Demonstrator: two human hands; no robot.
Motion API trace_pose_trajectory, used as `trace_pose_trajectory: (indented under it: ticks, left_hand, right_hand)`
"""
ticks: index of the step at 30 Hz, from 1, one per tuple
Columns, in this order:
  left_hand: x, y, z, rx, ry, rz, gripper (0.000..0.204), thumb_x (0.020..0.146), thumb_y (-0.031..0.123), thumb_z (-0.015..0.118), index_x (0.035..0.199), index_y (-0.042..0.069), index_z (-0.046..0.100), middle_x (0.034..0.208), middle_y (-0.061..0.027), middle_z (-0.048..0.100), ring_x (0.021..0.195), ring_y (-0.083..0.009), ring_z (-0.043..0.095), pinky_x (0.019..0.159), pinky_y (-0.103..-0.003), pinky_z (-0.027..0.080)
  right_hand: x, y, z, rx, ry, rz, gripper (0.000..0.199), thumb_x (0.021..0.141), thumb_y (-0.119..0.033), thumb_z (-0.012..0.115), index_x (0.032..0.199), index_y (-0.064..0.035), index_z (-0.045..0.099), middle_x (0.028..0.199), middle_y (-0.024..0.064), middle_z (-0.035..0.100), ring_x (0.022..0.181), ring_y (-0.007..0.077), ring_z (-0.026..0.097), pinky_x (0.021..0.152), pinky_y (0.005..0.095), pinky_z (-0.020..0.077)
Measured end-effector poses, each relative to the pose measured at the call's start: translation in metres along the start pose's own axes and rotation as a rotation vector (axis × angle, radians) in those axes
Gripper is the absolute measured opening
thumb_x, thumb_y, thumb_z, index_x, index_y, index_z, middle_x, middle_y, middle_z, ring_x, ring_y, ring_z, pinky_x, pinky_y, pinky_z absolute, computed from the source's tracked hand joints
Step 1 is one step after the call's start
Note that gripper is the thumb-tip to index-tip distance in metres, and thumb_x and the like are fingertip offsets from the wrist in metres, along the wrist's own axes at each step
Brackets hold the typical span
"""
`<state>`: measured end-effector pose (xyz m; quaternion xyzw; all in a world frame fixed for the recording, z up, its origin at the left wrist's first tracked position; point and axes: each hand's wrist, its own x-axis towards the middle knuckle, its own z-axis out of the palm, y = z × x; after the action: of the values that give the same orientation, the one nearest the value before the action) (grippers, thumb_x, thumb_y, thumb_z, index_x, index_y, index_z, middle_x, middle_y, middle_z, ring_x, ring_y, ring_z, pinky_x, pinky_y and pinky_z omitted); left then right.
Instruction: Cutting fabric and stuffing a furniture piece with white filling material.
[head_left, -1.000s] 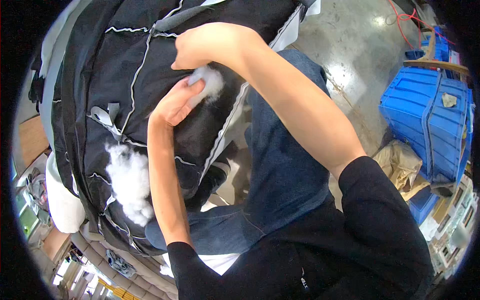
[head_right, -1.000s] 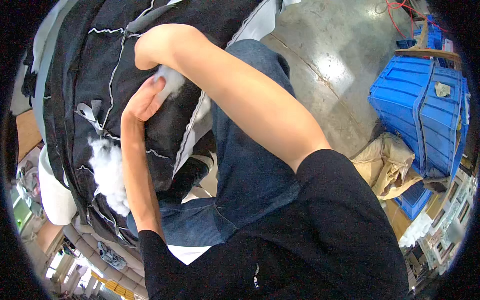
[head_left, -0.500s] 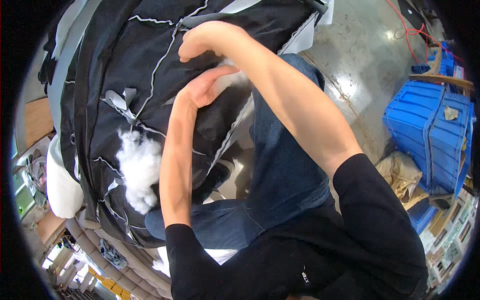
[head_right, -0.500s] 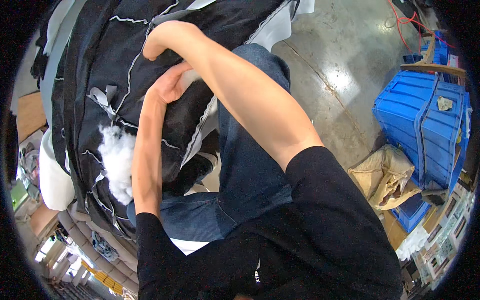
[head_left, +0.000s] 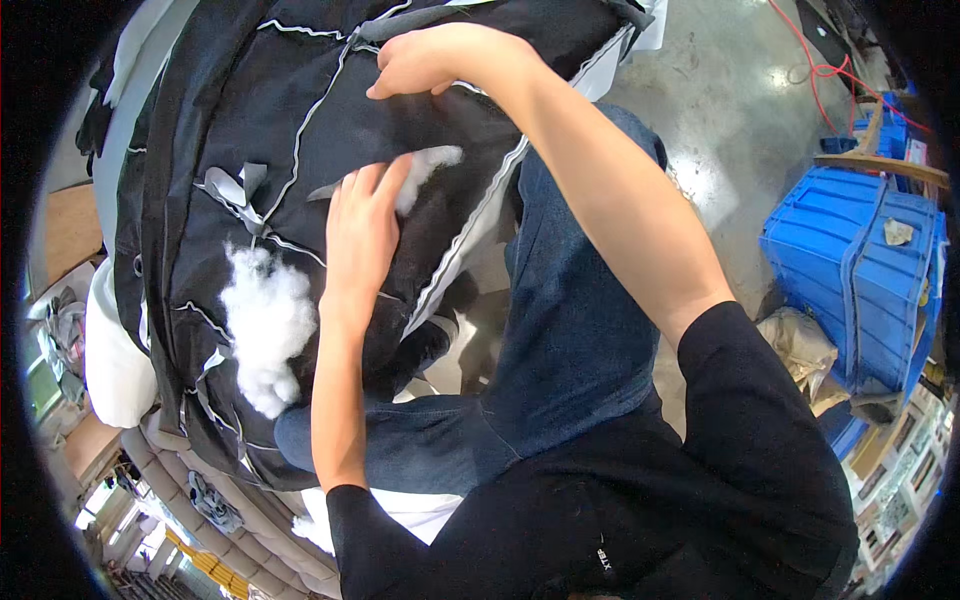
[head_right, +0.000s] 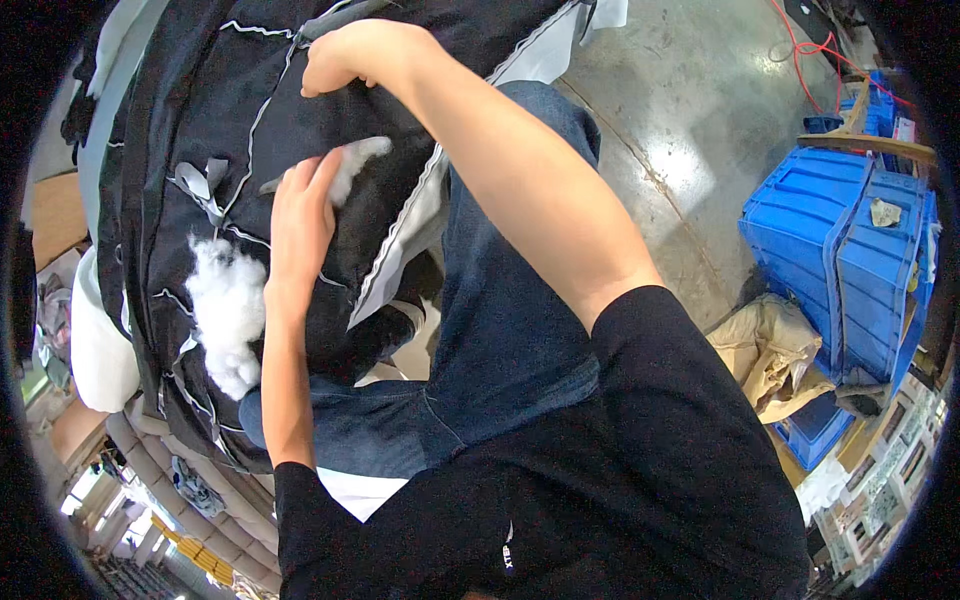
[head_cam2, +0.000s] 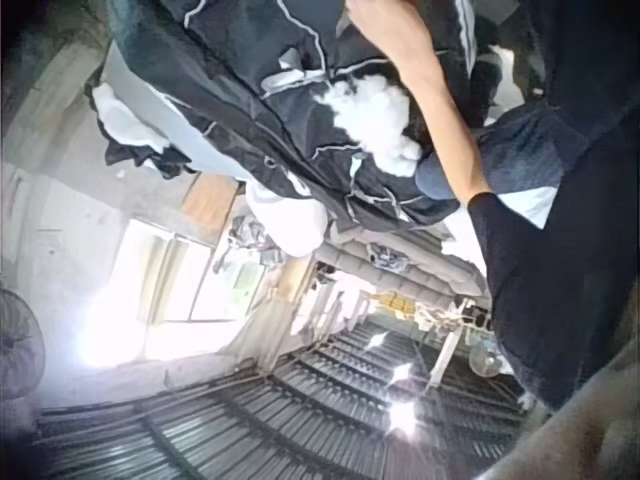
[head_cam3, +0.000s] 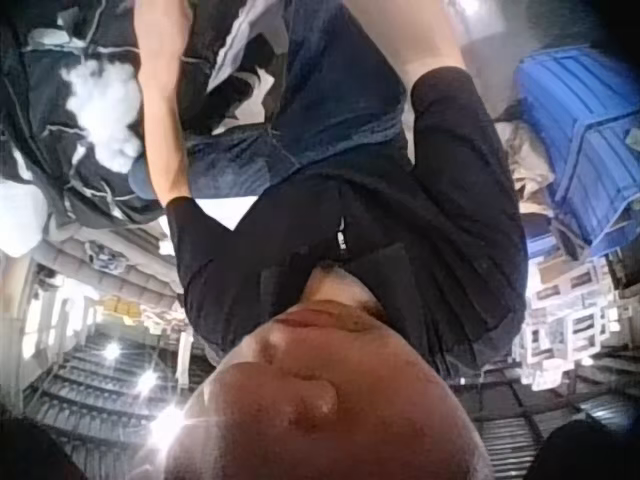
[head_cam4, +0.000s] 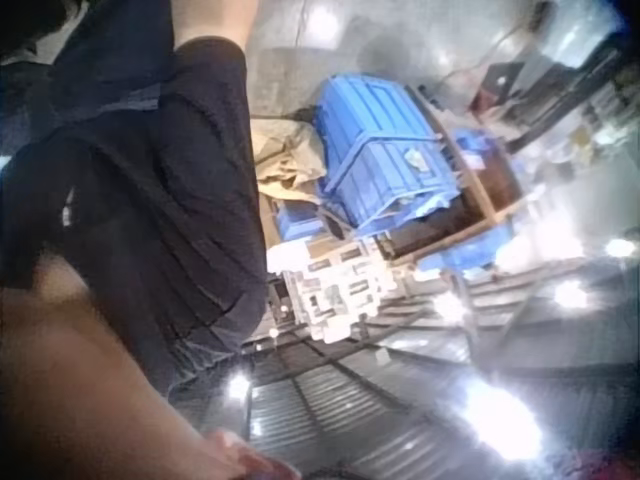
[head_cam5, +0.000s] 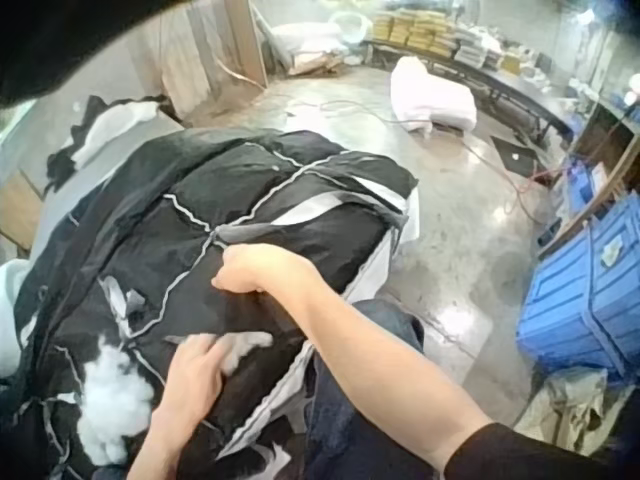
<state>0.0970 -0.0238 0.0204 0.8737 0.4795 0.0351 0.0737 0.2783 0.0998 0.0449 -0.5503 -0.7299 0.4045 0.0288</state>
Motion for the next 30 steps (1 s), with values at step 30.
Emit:
trace_pose_trajectory:
  ticks: [30]
  left_hand:
    - [0.063,-0.024,0.043,-0.008,-0.379,-0.017,0.032,0.088,0.019,0.046,0.108,-0.004,0.058,0.093,-0.0308,0.063,0.092,-0.0423,0.062,0.083,-0.047,0.048]
  right_hand:
    - [-0.018,-0.007,0.017,-0.035,0.326,-0.091,0.035,0.075,-0.018,0.055,0.106,-0.0094,0.070,0.109,0.0166,0.067,0.101,0.0312,0.065,0.085,0.0390,0.0511]
